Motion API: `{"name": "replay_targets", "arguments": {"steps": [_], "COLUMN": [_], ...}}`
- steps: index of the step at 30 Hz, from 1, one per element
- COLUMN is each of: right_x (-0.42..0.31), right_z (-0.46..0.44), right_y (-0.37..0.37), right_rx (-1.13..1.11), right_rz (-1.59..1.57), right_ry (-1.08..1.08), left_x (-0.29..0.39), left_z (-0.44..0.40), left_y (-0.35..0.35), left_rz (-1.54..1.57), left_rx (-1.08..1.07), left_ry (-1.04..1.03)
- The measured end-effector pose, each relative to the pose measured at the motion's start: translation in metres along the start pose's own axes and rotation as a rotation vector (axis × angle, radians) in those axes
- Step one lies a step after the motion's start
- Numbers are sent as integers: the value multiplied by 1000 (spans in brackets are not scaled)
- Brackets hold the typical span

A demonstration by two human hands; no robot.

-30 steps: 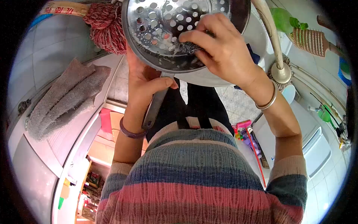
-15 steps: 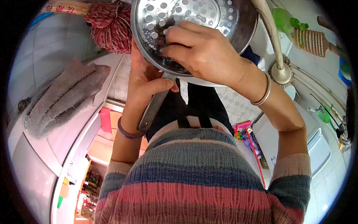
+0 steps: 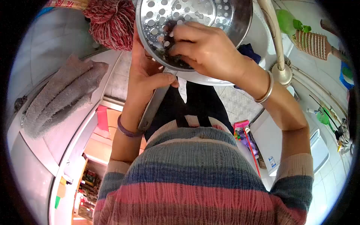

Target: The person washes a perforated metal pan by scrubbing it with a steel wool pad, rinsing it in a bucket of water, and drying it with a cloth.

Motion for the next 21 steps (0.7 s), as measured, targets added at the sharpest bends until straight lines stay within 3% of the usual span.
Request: {"name": "replay_targets", "arguments": {"steps": [11, 15, 21], "right_x": [-4, -2, -2], "right_z": [-24, -2, -28], "right_y": [3, -6, 2], "right_rx": [27, -96, 50], "right_rz": [-10, -13, 4], "right_ry": [-15, 19, 17], "left_x": [-2, 6, -12], "left_z": [-6, -3, 0], "left_y": [2, 0, 0], "left_rz": [-23, -69, 39], "left_rx": [-34, 5, -37], "left_ry": [1, -14, 59]}}
Point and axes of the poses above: each hand's wrist, its own z-axis away from the middle knuckle, its own y-axis out of the back of the hand, x = y × z, the point moved 7 cm from there along -z, towards the middle knuckle, and after that the axes turned 3 degrees about x, right-handed, at the moved point
